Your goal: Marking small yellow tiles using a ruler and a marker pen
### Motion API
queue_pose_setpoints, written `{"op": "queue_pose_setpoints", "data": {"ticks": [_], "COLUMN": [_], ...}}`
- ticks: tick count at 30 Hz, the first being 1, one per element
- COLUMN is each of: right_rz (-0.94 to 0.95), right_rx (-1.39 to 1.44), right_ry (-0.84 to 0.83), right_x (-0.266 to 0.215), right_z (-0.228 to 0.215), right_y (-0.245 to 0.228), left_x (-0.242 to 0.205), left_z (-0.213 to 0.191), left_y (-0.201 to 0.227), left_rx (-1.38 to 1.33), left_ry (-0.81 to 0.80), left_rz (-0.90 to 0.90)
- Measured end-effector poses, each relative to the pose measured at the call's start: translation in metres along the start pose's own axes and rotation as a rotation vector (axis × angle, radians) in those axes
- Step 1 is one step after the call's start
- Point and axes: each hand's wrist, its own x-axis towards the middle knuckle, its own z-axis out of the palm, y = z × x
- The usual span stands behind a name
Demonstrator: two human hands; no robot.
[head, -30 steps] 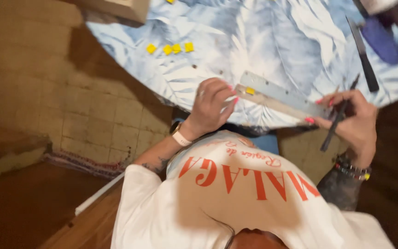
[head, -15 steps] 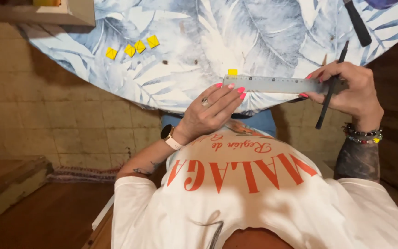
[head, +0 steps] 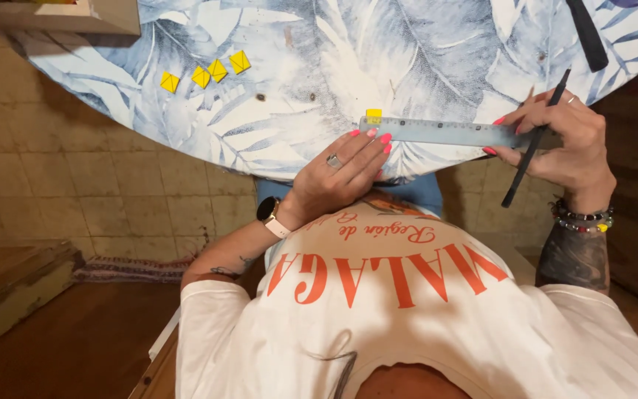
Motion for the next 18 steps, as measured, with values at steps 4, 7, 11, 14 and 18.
{"op": "queue_pose_setpoints", "data": {"ticks": [4,7,11,14,18], "right_rz": [-0.010,0.007,0.005,0.011,0.025], "right_rx": [-0.006,-0.001,-0.042,-0.015,0.019], "right_ry": [0.012,0.002,-0.032,-0.032,-0.008], "right_x": [0.0000,0.0001,0.0017,0.0007,-0.0008], "right_z": [0.0002,-0.0013,-0.0032,-0.0023,-0.0023], "right_y": [-0.0003,-0.0006,-0.0019,-0.0007,-0.0025], "left_x": [-0.0027,-0.0039,-0.0027,-0.0032,-0.0022], "left_z": [0.0047,0.0060,0.0047,0.0047,0.0053], "left_y": [0.0003,0.0005,0.0010,0.0012,0.0016], "left_rx": [0.012,0.036,0.025,0.032,0.074], "left_ry": [-0.005,-0.029,-0.056,-0.066,-0.057], "left_rz": [-0.004,0.024,0.002,0.000,0.000]}}
